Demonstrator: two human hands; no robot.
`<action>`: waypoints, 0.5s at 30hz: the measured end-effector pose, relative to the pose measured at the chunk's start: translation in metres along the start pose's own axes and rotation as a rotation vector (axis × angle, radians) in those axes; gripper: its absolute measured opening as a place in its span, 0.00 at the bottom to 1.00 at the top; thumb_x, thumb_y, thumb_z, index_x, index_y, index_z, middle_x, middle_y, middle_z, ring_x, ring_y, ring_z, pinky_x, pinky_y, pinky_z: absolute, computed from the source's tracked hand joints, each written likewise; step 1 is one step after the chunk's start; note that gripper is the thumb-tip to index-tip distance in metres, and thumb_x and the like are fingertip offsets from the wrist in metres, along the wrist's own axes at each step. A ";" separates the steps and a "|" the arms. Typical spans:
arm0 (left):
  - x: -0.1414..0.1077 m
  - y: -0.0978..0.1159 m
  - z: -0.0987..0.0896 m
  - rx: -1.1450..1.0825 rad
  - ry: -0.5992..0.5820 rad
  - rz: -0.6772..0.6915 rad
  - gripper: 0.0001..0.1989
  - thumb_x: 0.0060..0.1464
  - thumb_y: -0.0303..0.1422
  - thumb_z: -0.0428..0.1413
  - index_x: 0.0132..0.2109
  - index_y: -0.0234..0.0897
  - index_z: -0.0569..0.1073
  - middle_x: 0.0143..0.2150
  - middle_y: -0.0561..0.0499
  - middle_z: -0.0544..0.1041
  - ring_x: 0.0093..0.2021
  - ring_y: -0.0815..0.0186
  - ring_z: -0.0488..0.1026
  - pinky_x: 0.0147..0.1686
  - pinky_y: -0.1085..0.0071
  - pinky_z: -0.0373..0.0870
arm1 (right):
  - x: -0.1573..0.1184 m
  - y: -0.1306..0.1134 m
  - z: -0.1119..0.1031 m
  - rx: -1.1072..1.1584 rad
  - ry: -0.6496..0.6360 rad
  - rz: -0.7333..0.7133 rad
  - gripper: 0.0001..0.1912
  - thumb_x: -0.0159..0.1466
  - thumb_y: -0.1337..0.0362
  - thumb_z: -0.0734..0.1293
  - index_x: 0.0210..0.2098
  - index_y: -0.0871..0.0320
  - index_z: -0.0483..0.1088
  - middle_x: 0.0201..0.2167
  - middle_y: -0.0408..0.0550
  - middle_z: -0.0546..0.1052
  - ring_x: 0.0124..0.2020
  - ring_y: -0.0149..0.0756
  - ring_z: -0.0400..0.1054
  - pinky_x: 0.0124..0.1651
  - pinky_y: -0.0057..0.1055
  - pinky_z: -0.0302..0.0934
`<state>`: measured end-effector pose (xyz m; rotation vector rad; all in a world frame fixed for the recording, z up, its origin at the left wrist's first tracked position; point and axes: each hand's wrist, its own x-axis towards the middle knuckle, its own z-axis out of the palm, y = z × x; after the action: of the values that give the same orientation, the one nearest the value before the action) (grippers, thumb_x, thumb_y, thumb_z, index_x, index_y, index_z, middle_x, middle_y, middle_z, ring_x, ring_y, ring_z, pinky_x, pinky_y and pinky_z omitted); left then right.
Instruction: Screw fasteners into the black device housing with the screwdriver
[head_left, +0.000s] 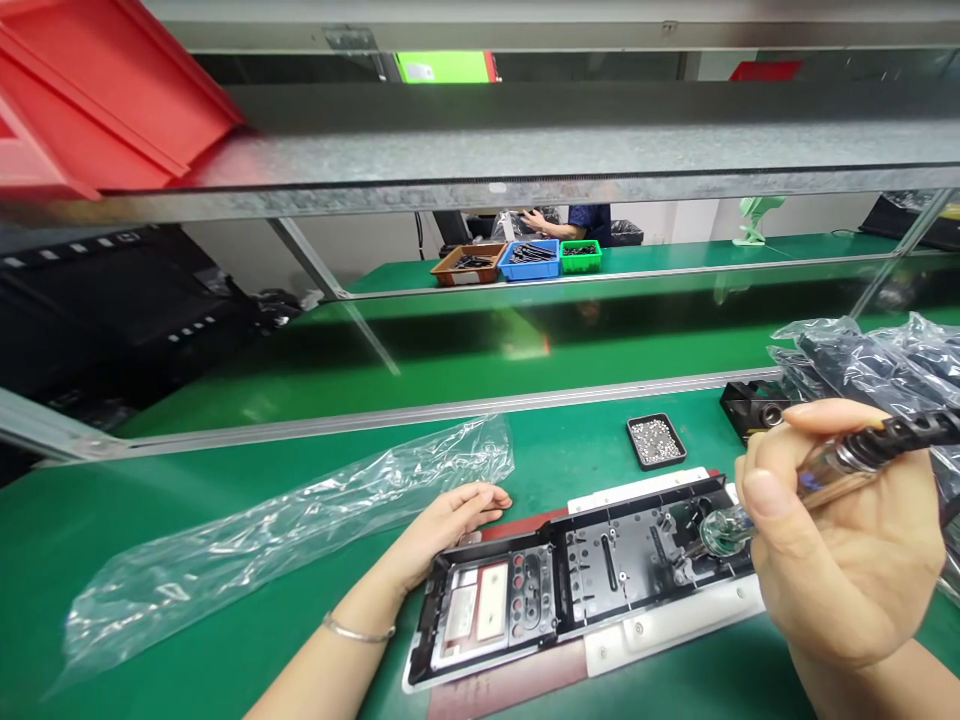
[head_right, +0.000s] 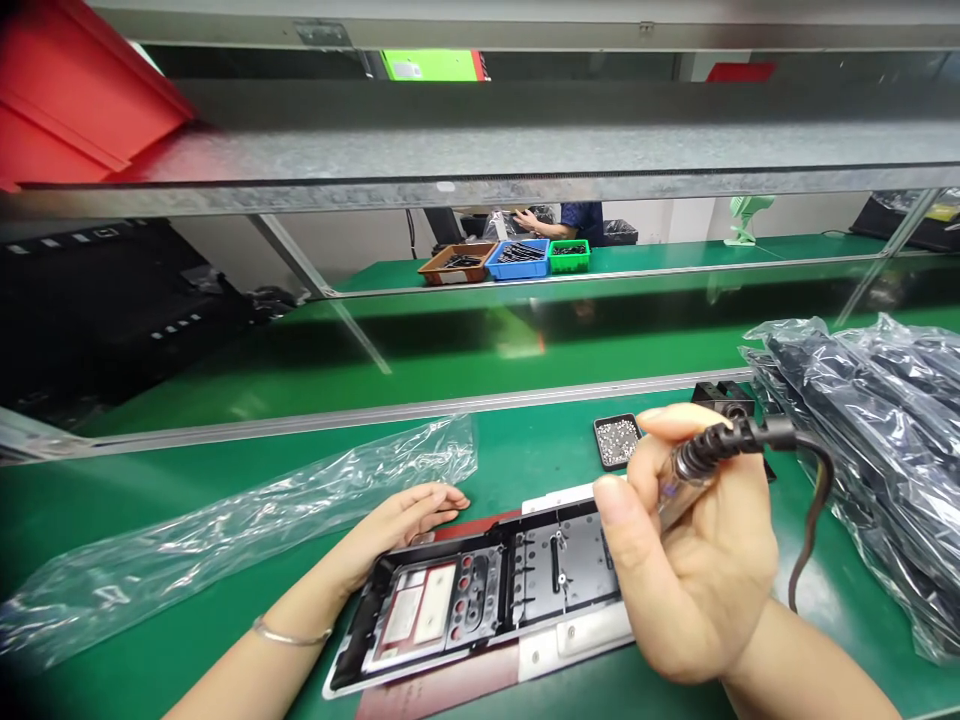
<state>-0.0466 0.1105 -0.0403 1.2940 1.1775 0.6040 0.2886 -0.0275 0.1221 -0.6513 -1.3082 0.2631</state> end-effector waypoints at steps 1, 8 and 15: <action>0.000 0.000 0.000 0.004 0.004 -0.007 0.21 0.64 0.50 0.59 0.47 0.35 0.77 0.51 0.45 0.80 0.58 0.55 0.75 0.66 0.47 0.67 | 0.001 0.000 0.000 -0.004 -0.002 -0.005 0.17 0.70 0.79 0.65 0.56 0.60 0.64 0.29 0.40 0.64 0.27 0.31 0.59 0.31 0.28 0.56; -0.006 0.009 0.002 0.023 0.014 -0.030 0.22 0.64 0.51 0.59 0.48 0.35 0.77 0.52 0.44 0.80 0.59 0.54 0.75 0.66 0.46 0.67 | 0.005 -0.002 0.005 -0.003 -0.018 -0.031 0.17 0.69 0.79 0.62 0.55 0.61 0.63 0.29 0.40 0.62 0.26 0.30 0.58 0.28 0.24 0.55; -0.006 0.012 0.002 0.023 0.012 -0.045 0.22 0.63 0.51 0.60 0.48 0.35 0.78 0.52 0.44 0.80 0.59 0.54 0.74 0.68 0.46 0.65 | 0.009 -0.003 0.008 0.014 -0.036 -0.060 0.15 0.69 0.80 0.60 0.53 0.62 0.61 0.28 0.39 0.61 0.26 0.28 0.57 0.26 0.23 0.54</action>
<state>-0.0439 0.1067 -0.0275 1.2811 1.2236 0.5680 0.2831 -0.0229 0.1315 -0.5975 -1.3566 0.2357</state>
